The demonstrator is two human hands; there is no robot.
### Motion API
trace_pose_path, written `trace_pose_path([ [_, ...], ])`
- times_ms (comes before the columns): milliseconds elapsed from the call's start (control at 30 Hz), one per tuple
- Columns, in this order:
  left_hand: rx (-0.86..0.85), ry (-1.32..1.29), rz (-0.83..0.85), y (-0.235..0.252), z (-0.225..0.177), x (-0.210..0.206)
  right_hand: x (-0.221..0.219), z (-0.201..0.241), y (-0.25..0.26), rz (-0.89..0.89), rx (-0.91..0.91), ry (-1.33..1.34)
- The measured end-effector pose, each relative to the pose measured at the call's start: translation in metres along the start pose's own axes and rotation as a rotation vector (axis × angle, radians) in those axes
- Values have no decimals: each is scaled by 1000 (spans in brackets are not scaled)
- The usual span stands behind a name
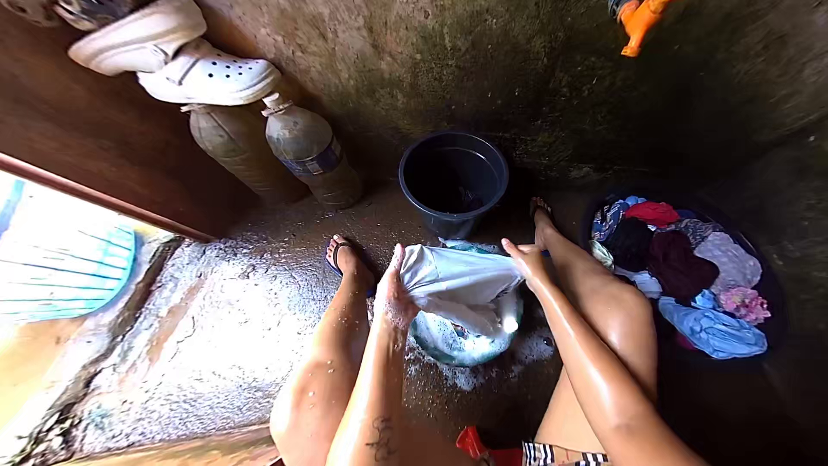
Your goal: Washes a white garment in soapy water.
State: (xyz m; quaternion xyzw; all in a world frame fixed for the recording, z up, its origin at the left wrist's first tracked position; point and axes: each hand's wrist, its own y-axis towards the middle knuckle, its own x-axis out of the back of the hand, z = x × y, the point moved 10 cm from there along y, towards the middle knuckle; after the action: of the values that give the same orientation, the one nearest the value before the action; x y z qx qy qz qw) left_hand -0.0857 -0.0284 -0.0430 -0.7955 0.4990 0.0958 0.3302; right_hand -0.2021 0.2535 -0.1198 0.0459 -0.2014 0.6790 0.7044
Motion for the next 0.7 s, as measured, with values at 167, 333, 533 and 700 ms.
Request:
trace_pose_path([
  [167, -99, 80, -89, 14, -8, 26, 52, 44, -12, -12, -6, 413],
  [333, -22, 584, 334, 1, 16, -33, -35, 101, -50, 429, 441, 254],
  [533, -297, 419, 342, -14, -37, -25, -113, 63, -84, 949, 352, -117],
  [700, -172, -2, 96, -6, -11, -22, -76, 107, -82, 472, 527, 357],
])
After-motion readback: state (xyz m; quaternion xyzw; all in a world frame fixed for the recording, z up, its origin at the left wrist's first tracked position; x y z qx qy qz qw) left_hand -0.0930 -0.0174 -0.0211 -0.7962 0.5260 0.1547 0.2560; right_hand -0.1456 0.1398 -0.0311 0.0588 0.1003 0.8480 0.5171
